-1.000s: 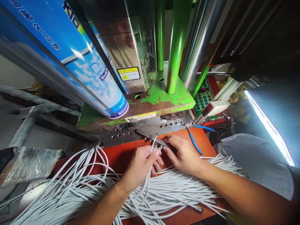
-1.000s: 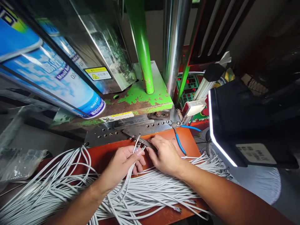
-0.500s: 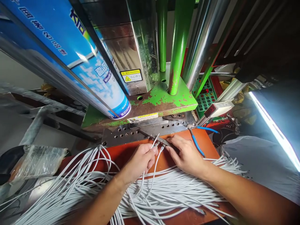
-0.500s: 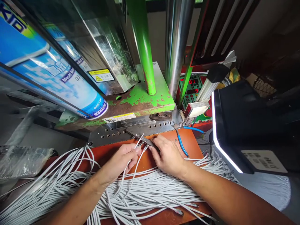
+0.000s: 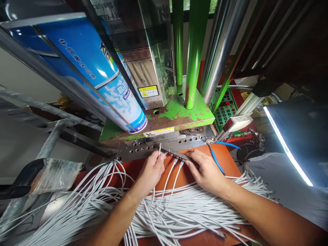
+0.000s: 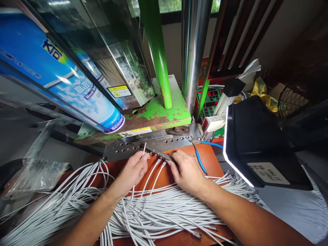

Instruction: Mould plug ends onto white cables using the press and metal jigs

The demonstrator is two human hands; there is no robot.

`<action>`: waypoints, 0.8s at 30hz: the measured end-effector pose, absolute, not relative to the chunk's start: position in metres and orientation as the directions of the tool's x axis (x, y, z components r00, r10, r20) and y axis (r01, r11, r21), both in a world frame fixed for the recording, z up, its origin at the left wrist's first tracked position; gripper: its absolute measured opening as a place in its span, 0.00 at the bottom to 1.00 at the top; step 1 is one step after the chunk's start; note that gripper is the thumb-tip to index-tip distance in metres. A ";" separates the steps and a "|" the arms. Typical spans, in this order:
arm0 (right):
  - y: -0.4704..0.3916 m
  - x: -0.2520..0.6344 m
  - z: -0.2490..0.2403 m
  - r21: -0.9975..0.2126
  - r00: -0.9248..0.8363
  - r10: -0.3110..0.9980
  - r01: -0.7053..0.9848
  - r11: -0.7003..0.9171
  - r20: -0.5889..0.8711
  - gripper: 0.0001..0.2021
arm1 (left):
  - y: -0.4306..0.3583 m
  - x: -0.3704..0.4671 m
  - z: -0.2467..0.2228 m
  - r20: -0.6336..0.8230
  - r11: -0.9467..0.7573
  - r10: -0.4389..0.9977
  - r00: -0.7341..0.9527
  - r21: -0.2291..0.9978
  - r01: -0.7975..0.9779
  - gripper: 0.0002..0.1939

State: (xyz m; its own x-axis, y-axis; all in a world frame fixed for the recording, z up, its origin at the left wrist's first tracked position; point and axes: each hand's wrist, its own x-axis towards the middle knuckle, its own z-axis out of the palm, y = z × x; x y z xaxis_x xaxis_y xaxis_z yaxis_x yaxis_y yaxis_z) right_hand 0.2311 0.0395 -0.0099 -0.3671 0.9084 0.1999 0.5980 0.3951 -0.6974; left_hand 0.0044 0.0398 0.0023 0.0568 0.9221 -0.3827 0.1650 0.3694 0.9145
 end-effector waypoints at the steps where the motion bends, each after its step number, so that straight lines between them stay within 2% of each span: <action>1: 0.040 0.232 -0.010 -0.704 -0.372 0.906 0.589 0.397 0.200 0.07 | 0.040 0.004 0.001 -0.384 0.372 0.923 0.041 0.913 0.169 0.21; 7: 0.039 0.232 -0.009 -0.710 -0.389 0.896 0.568 0.417 0.216 0.07 | 0.040 0.003 -0.002 -0.417 0.387 0.900 0.124 0.899 0.206 0.20; 14: 0.038 0.231 -0.004 -0.651 -0.491 0.842 0.568 0.503 0.223 0.07 | 0.040 0.007 -0.004 -0.404 0.381 0.907 0.118 0.908 0.176 0.23; 17: 0.038 0.231 -0.006 -0.659 -0.473 0.850 0.567 0.494 0.230 0.08 | 0.043 0.004 -0.002 -0.400 0.370 0.906 0.141 0.908 0.198 0.24; 20: 0.040 0.231 -0.009 -0.679 -0.404 0.881 0.576 0.455 0.248 0.08 | 0.046 -0.005 0.007 -0.297 0.276 0.954 0.049 0.928 0.248 0.23; 22: 0.040 0.232 -0.011 -0.681 -0.386 0.886 0.579 0.449 0.256 0.08 | 0.043 -0.011 0.015 -0.221 0.225 0.974 -0.044 0.955 0.191 0.22; 24: 0.041 0.233 -0.012 -0.679 -0.387 0.887 0.582 0.447 0.251 0.08 | 0.038 -0.013 0.018 -0.275 0.279 0.960 -0.050 0.957 0.076 0.20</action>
State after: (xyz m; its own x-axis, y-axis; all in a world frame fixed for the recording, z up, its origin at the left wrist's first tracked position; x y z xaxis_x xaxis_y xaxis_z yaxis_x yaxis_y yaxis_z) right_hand 0.2326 0.0409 -0.0116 -0.3873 0.8870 0.2514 0.5821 0.4467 -0.6794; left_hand -0.0134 0.0378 0.0178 -0.0500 0.9601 -0.2753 0.0757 0.2785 0.9574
